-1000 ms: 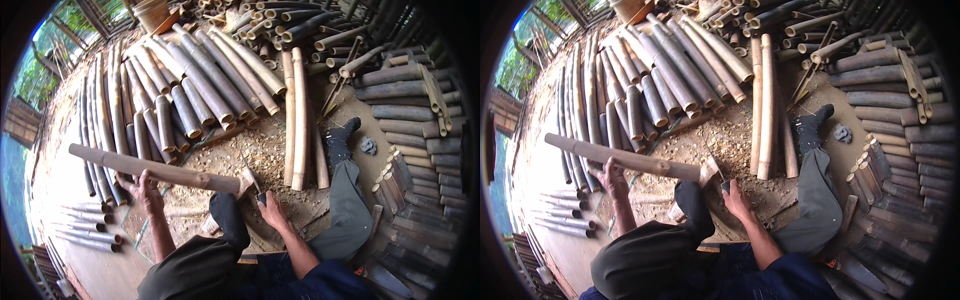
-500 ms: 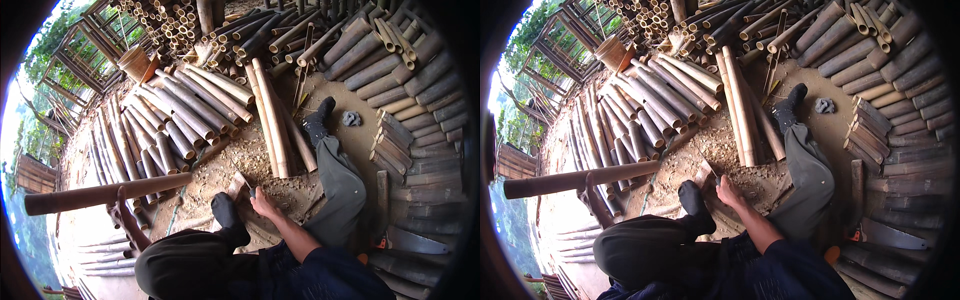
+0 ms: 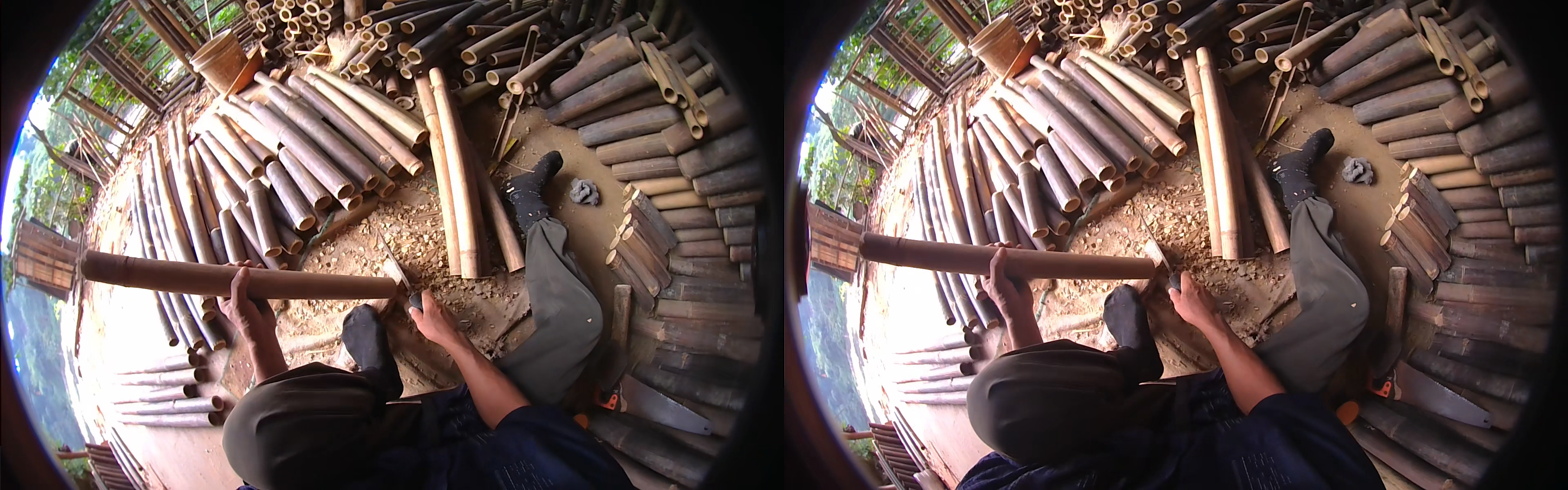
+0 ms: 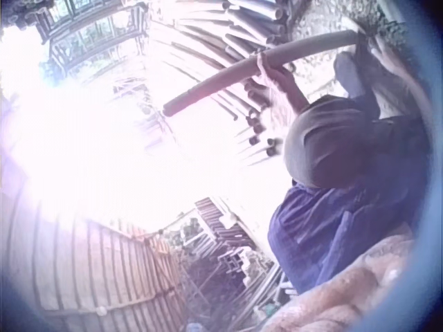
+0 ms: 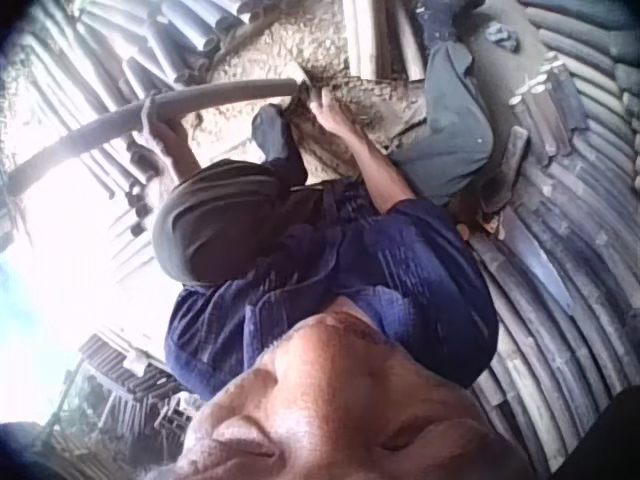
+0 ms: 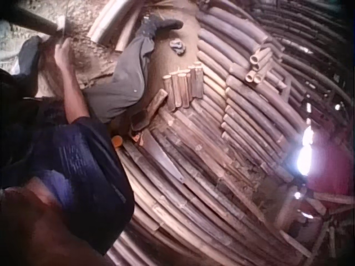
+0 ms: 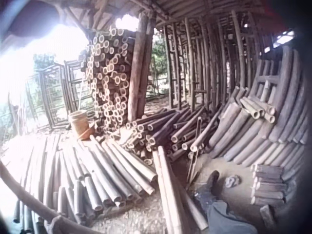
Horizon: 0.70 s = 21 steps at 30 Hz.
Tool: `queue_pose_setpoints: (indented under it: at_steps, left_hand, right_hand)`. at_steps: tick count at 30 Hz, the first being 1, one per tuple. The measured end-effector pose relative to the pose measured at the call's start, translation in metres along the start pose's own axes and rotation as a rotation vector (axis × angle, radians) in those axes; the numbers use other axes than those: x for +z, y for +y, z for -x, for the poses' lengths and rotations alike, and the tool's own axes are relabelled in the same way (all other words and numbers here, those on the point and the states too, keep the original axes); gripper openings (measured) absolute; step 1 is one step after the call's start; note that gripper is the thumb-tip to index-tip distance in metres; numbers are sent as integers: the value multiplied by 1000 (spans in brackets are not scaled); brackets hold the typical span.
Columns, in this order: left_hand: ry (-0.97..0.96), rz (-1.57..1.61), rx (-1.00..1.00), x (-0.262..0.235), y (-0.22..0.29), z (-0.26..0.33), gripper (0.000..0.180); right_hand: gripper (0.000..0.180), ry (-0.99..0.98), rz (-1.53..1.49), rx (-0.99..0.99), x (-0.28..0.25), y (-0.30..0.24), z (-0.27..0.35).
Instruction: The person sits on the ground in a workshop and uses a knife to shave the outer layer of bamboo poles. They hold the bamboo with their left hand and scrape the surface with the knife in their right hand, creating wood shavings. The person occasionally pauses to move the finished pieces to a nearby stack.
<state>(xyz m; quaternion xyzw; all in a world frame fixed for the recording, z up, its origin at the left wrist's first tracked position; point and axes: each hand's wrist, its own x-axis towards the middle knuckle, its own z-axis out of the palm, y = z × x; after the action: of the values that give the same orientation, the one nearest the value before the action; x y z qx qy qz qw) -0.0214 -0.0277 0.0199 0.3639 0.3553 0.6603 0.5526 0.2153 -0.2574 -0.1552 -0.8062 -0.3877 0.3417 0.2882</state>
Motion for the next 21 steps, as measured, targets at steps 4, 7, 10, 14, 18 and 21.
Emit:
queue_pose_setpoints:
  at_steps: [4,7,10,14,18,21]
  left_hand:
    - [77,-3,-82,-17,0,-7,39]
    - [332,-115,-33,-36,1,-25,37]
    - [420,-134,-44,-46,-6,-30,34]
    - [335,-90,-5,-51,-11,-25,30]
    - [282,-101,-2,-54,-11,-28,34]
    - [249,-120,9,-41,-11,-28,36]
  right_hand:
    - [36,68,10,-78,0,-1,3]
    - [36,46,-19,-108,-4,-22,6]
    - [37,44,-59,-131,-8,-40,7]
    - [37,-5,-15,-115,-23,-63,9]
    - [32,175,-77,-377,-44,-101,18]
    - [32,266,-129,-477,-33,-87,12]
